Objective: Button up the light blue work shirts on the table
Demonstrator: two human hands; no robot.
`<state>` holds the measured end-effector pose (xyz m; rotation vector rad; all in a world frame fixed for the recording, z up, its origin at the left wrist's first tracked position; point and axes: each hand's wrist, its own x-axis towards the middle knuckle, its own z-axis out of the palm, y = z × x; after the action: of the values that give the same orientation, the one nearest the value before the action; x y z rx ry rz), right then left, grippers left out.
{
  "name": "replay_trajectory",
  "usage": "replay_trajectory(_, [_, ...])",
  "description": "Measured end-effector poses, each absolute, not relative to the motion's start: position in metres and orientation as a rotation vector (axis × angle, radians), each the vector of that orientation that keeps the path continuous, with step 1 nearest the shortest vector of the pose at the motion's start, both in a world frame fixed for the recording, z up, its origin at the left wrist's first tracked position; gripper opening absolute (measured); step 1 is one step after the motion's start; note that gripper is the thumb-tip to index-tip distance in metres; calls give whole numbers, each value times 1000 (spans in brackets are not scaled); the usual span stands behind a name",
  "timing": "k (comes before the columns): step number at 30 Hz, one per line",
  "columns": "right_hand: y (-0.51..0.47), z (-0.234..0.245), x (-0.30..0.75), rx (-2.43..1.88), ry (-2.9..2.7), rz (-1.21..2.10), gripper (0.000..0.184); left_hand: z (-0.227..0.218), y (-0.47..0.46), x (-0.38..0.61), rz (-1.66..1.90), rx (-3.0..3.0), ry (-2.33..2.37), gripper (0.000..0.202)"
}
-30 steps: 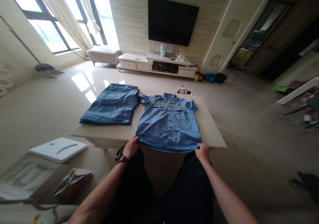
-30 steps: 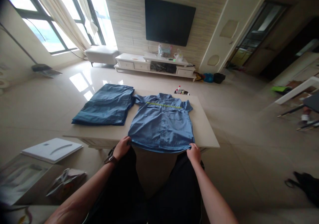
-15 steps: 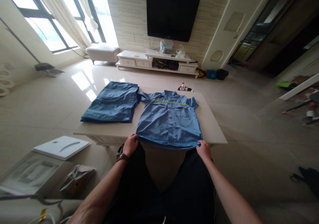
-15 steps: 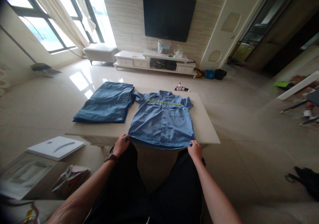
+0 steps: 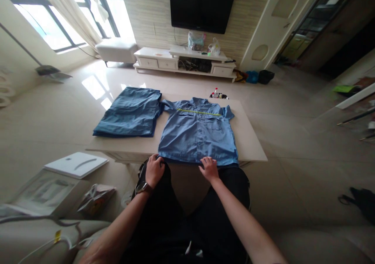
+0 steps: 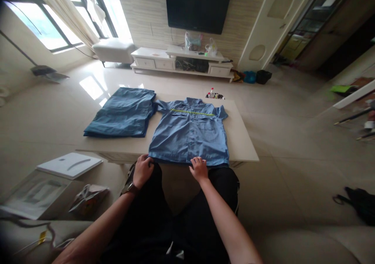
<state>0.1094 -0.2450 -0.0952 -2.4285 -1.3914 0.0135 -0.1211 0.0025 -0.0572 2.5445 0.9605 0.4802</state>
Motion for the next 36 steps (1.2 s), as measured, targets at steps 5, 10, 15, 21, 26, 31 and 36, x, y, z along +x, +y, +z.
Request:
replay_trajectory(5, [-229,-101,106,-2295,-1212,34,17,-48,-36,-116,511,2369,856,15])
replay_trajectory(10, [-233,-91,109,-2198,-1134,32,21,-60,-84,-79,253,1369,942,13])
replay_trajectory(15, [-238,-79,106,-2126,-1053,-10,22,-69,-122,-26,100,892,869,29])
replay_trajectory(21, [-248,-72,104,-2067,-1039,-18,21,-61,-142,18,238,678,788,30])
replay_trajectory(26, [-254,-66,104,-2046,-1058,-20,23,-58,-144,26,323,841,801,31])
replay_trajectory(31, [-251,-61,106,-2001,-951,112,26,-55,-138,20,403,1081,835,30])
replay_trajectory(36, [-243,-64,108,-2032,-786,177,28,-52,-133,14,393,1281,857,27])
